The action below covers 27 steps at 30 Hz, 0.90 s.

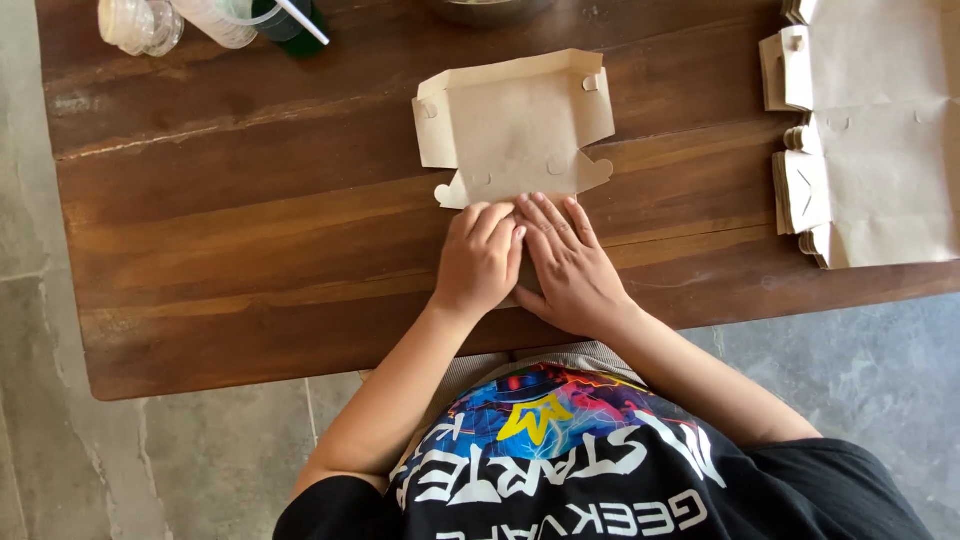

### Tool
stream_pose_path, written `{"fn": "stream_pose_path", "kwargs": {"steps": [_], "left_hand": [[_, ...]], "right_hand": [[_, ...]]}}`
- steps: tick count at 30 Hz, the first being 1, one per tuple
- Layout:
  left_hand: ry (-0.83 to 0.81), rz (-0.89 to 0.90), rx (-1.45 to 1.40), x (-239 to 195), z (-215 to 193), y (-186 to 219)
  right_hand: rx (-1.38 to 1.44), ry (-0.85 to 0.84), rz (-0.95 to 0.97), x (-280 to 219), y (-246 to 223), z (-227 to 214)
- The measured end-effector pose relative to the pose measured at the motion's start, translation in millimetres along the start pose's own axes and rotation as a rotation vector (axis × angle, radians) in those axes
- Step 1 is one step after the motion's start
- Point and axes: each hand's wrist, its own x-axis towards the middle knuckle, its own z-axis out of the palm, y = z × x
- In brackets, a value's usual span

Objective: The person assembles a flat-pack cardboard takeout box by folding and creasing its side flaps and tabs. They work on a wooden table with stacks of similar boxes and a bowl of plastic cutlery nearby, completing the folding of one box during the clip.

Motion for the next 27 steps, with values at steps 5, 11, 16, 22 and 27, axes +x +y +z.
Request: {"fn": "stream_pose_path", "kwargs": {"steps": [5, 11, 16, 22, 27], "left_hand": [[-0.072, -0.093, -0.265, 14, 6, 4], [-0.226, 0.002, -0.208, 23, -6, 15], [-0.305, -0.028, -0.116, 15, -1, 14], [-0.297, -0.06, -0.146, 14, -1, 14], [-0.323, -0.028, -0.135, 15, -3, 17]], "right_hand": [[0.391, 0.064, 0.044, -3, 8, -11], [0.987, 0.064, 0.04, -7, 27, -23], [1.166, 0.089, 0.043, -8, 35, -25], [0.456, -0.032, 0.014, -22, 41, -23], [0.336, 0.169, 0.165, -24, 43, -30]]}}
